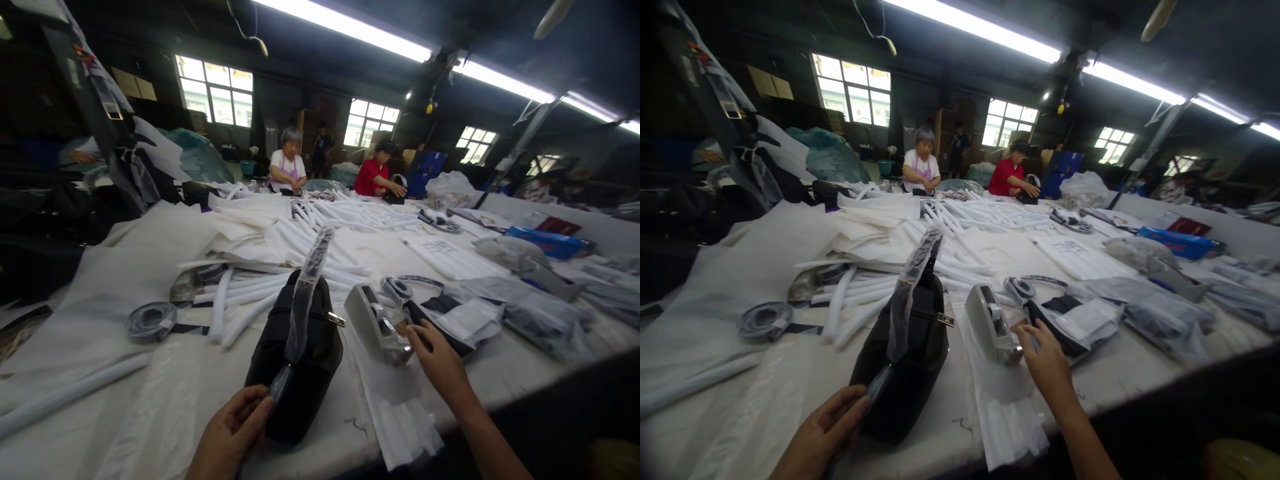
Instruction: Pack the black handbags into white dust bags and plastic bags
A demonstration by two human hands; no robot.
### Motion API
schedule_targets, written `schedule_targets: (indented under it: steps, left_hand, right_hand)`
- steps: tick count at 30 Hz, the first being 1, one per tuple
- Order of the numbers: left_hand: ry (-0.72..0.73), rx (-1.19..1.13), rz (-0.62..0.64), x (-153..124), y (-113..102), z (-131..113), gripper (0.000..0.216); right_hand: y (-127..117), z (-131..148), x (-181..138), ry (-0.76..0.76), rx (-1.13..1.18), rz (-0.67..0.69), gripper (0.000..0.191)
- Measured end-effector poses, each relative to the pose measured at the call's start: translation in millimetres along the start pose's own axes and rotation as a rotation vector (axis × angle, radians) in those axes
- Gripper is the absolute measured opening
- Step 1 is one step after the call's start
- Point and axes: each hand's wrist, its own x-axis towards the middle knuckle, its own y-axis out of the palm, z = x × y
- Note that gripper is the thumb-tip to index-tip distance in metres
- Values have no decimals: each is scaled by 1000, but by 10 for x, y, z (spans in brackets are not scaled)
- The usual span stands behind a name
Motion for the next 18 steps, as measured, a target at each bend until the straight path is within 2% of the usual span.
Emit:
schedule_targets:
  steps: [3,6,9,13,18]
  left_hand:
    - [18,-9,1,2,23,-9,61]
    - [30,-28,-17,-3,34,-20,61]
    - [44,-24,-22,-11,33,-23,61]
    - [45,-9,-35,-13,26,-13,60]
    - [38,-5,-35,-12,25,-13,60]
  right_hand:
    - [77,-120,156,71,75,148,40]
    - [152,-84,127,114,181,228,42]
    - [98,13,60,131,277,211,44]
    - [-85,99,-66,169,335,120,48]
    - [-167,59,-302,336,377,142,48]
